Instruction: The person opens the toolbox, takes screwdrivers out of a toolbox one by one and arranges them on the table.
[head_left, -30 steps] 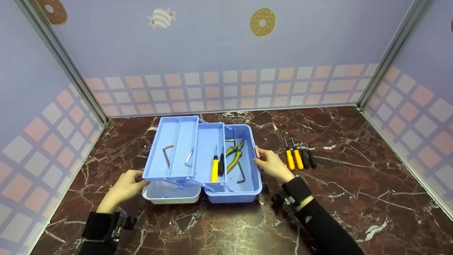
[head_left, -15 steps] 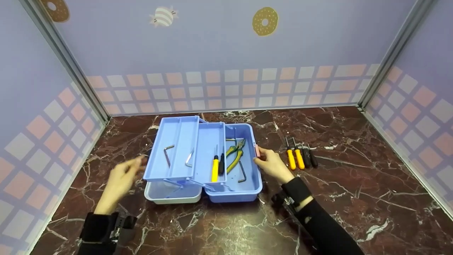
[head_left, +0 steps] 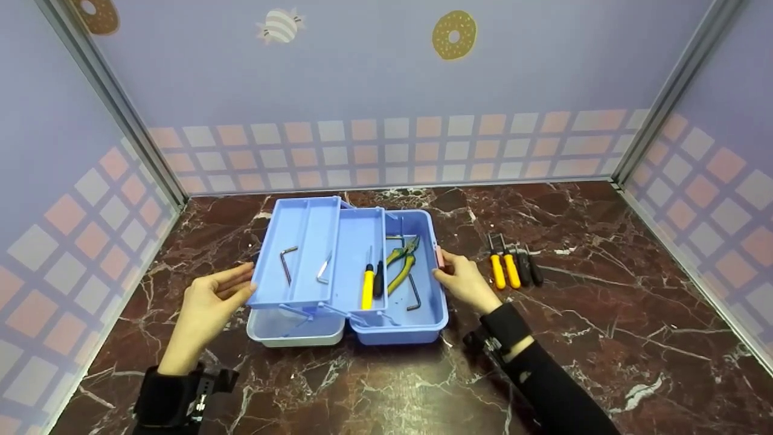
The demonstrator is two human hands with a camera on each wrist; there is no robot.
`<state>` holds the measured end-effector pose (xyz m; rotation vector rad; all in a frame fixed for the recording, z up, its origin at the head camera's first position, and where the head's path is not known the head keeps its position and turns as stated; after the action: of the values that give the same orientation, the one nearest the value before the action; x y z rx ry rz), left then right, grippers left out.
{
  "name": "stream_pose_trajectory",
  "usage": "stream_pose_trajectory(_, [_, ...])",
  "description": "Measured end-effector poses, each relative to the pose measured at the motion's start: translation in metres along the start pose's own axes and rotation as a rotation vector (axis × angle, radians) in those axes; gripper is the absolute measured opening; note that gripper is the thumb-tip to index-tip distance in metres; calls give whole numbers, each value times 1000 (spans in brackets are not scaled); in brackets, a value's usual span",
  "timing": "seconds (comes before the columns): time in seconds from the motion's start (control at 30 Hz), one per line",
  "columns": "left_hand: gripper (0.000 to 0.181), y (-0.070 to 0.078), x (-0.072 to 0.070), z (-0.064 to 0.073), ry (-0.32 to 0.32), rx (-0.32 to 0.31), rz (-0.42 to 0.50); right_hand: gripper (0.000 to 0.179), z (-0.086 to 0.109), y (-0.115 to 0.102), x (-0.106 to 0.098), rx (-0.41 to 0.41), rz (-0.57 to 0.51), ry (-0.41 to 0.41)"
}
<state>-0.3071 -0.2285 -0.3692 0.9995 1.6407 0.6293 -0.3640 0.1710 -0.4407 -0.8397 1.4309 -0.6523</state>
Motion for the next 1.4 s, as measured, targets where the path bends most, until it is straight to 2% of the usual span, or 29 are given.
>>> stream_pose_trajectory(0.37, [37,1,2,-1,5,59,-121,53,1,0,-1,14,15,43])
stream_pose_trajectory(0.57, [37,2,3,-1,-4,50,-140,47,1,-7,-3,-13,105,49])
stream_pose_trajectory(0.63, [37,2,3,0,-7,48,-147,41,1,-10,-4,-24,152,59])
stream_pose_trajectory(0.8, [38,2,3,-1,-8,49,-158,10,1,-20,-9,-65,261,94])
stream_pose_trajectory(1.03, [38,2,4,-2,-7,56,-163,21,4,-30,-16,-73,427,147])
stream_pose_trajectory(1.17, [38,3,5,-1,-7,63,-164,35,8,-40,-21,-66,521,174])
stream_pose_trajectory(1.4, [37,4,3,-1,-8,71,-171,55,15,-64,-25,-116,576,204])
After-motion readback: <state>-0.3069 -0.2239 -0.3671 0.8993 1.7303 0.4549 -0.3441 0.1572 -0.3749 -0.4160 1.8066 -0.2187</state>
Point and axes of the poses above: each hand's wrist, its own z-axis away from the middle knuckle, its own x-axis out of the palm, y = z × x, the point moved 8 cm from there along -z, towards the middle knuckle, and after that the axes turned 6 degrees about x, right-handed, at the moved point
